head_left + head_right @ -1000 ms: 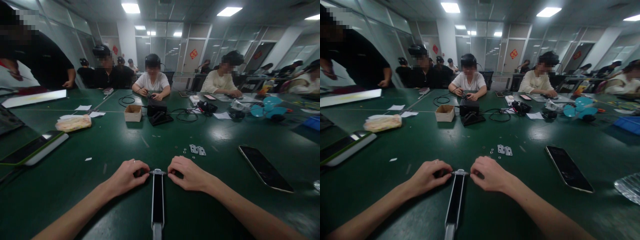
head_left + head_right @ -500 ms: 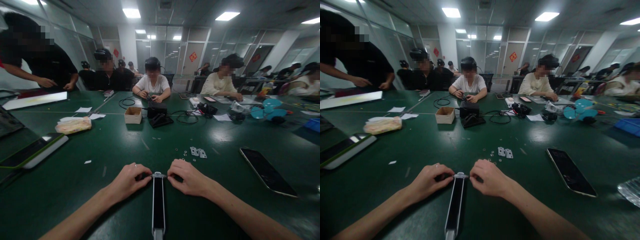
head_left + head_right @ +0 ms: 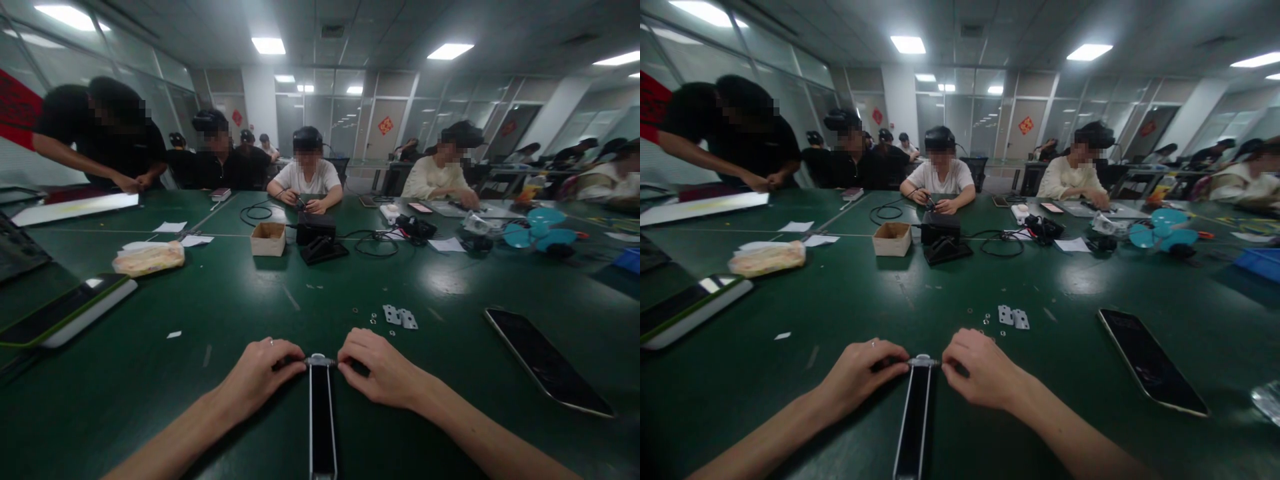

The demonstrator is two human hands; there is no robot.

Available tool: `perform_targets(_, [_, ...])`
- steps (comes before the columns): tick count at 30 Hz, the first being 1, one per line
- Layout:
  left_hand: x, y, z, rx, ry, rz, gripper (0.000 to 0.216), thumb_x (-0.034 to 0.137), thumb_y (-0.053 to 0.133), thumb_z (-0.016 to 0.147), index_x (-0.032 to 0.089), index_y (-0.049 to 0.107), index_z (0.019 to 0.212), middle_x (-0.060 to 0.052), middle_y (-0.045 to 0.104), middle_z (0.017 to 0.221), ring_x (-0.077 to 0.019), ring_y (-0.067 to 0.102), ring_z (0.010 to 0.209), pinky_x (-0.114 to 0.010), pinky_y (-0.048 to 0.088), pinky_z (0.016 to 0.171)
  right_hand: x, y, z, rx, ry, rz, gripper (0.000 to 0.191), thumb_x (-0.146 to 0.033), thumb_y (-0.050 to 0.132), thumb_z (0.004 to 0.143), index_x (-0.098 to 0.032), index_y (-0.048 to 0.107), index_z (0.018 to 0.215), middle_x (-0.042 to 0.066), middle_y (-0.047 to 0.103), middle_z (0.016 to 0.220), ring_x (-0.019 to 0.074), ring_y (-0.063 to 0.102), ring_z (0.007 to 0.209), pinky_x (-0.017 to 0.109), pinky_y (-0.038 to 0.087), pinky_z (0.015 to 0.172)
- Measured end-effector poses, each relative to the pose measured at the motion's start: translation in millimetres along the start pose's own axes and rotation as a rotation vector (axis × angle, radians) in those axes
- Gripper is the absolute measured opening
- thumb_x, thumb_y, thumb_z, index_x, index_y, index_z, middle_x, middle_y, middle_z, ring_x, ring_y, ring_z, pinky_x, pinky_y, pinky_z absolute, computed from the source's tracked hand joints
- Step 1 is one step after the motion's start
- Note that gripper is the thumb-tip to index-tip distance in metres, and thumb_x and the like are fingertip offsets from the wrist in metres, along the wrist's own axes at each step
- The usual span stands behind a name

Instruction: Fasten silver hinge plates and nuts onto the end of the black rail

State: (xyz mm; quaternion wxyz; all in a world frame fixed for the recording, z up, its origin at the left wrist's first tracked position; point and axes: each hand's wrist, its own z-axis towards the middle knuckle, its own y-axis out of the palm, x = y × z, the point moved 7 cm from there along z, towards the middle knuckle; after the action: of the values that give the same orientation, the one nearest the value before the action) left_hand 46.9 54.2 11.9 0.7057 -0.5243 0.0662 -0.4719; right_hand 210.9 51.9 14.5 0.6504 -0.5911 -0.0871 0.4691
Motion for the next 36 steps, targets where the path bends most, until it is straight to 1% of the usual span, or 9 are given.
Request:
perform_targets(6, [-7, 8, -1, -0.108, -0.086, -0.005, 0.013, 0.026, 0.057, 0.091, 0.020, 0.068, 0.092, 0.001, 0.068, 0.075, -0.0126, 0.060, 0.063, -0.023, 0.047, 0.062, -4, -1, 0, 0.003, -0.036, -0.073, 0.007, -0.013, 0.055, 0.083, -0.016, 0.061, 0.082, 0.004, 0.060, 0.078, 0.0149, 0.052, 0.072, 0.027, 0.040, 0.065])
perform_targets(10, [-6, 6, -1, -0.123, -0.092, -0.044, 0.012, 0.024, 0.056, 0.090, 0.020, 0.067, 0.094, 0.000, 0.069, 0.079, -0.0136, 0.061, 0.068, -0.023, 0.047, 0.064, 2, -19, -1, 0.030, -0.054, -0.156, 0.010, -0.014, 0.053, 0.085, -0.015, 0.062, 0.085, 0.005, 0.062, 0.081, 0.0151, 0.053, 0.073, 0.028, 0.040, 0.066])
perform_targets(14, [-5, 5, 0, -0.132, -0.085, -0.077, 0.014, 0.024, 0.054, 0.091, 0.021, 0.067, 0.095, 0.000, 0.069, 0.081, -0.0135, 0.061, 0.068, -0.023, 0.047, 0.062, 33, -54, -9, 0.133, 0.036, -0.332, 0.017, -0.014, 0.046, 0.088, -0.013, 0.063, 0.087, 0.008, 0.063, 0.084, 0.0175, 0.054, 0.076, 0.032, 0.041, 0.069])
perform_targets(16, [-7, 5, 0, -0.124, -0.083, -0.088, 0.014, 0.024, 0.054, 0.090, 0.020, 0.067, 0.095, 0.000, 0.068, 0.080, -0.0128, 0.060, 0.066, -0.022, 0.046, 0.061, 53, -67, -15, 0.129, 0.123, -0.400, 0.018, -0.015, 0.046, 0.087, -0.013, 0.064, 0.088, 0.009, 0.064, 0.086, 0.0188, 0.055, 0.078, 0.034, 0.042, 0.071])
perform_targets(18, [-9, 6, -1, -0.116, -0.080, -0.091, 0.014, 0.024, 0.055, 0.090, 0.020, 0.067, 0.095, 0.000, 0.067, 0.080, -0.0124, 0.059, 0.065, -0.022, 0.045, 0.060, 69, -73, -21, 0.072, 0.199, -0.417, 0.018, -0.015, 0.047, 0.085, -0.015, 0.065, 0.086, 0.009, 0.064, 0.086, 0.0194, 0.056, 0.079, 0.036, 0.043, 0.072])
perform_targets(22, [-14, 9, -4, -0.108, -0.083, -0.084, 0.014, 0.024, 0.056, 0.089, 0.021, 0.066, 0.098, 0.001, 0.065, 0.079, -0.0118, 0.057, 0.063, -0.021, 0.043, 0.059, 83, -69, -27, -0.084, 0.288, -0.348, 0.015, -0.018, 0.052, 0.082, -0.017, 0.066, 0.082, 0.007, 0.062, 0.083, 0.0190, 0.055, 0.077, 0.036, 0.044, 0.072])
perform_targets(25, [-17, 11, -6, -0.104, -0.083, -0.064, 0.015, 0.025, 0.057, 0.088, 0.021, 0.066, 0.099, 0.001, 0.064, 0.078, -0.0119, 0.056, 0.062, -0.021, 0.042, 0.058, 80, -64, -27, -0.138, 0.330, -0.299, 0.014, -0.024, 0.055, 0.082, -0.018, 0.067, 0.083, 0.007, 0.061, 0.086, 0.0198, 0.054, 0.080, 0.037, 0.043, 0.073])
perform_targets(30, [-17, 13, -7, -0.109, -0.083, -0.047, 0.016, 0.025, 0.058, 0.087, 0.021, 0.065, 0.101, 0.001, 0.064, 0.081, -0.0122, 0.055, 0.063, -0.022, 0.042, 0.059, 70, -56, -24, -0.198, 0.355, -0.213, 0.021, -0.035, 0.057, 0.083, -0.020, 0.069, 0.090, 0.006, 0.060, 0.093, 0.0218, 0.053, 0.087, 0.039, 0.041, 0.078])
perform_targets(36, [-18, 15, -7, -0.125, -0.113, -0.038, 0.016, 0.024, 0.060, 0.086, 0.022, 0.064, 0.102, 0.001, 0.063, 0.080, -0.0123, 0.054, 0.063, -0.023, 0.042, 0.060, 70, -48, -22, -0.230, 0.385, -0.196, 0.014, -0.026, 0.056, 0.079, -0.018, 0.067, 0.082, 0.005, 0.060, 0.087, 0.0199, 0.052, 0.083, 0.037, 0.039, 0.078])
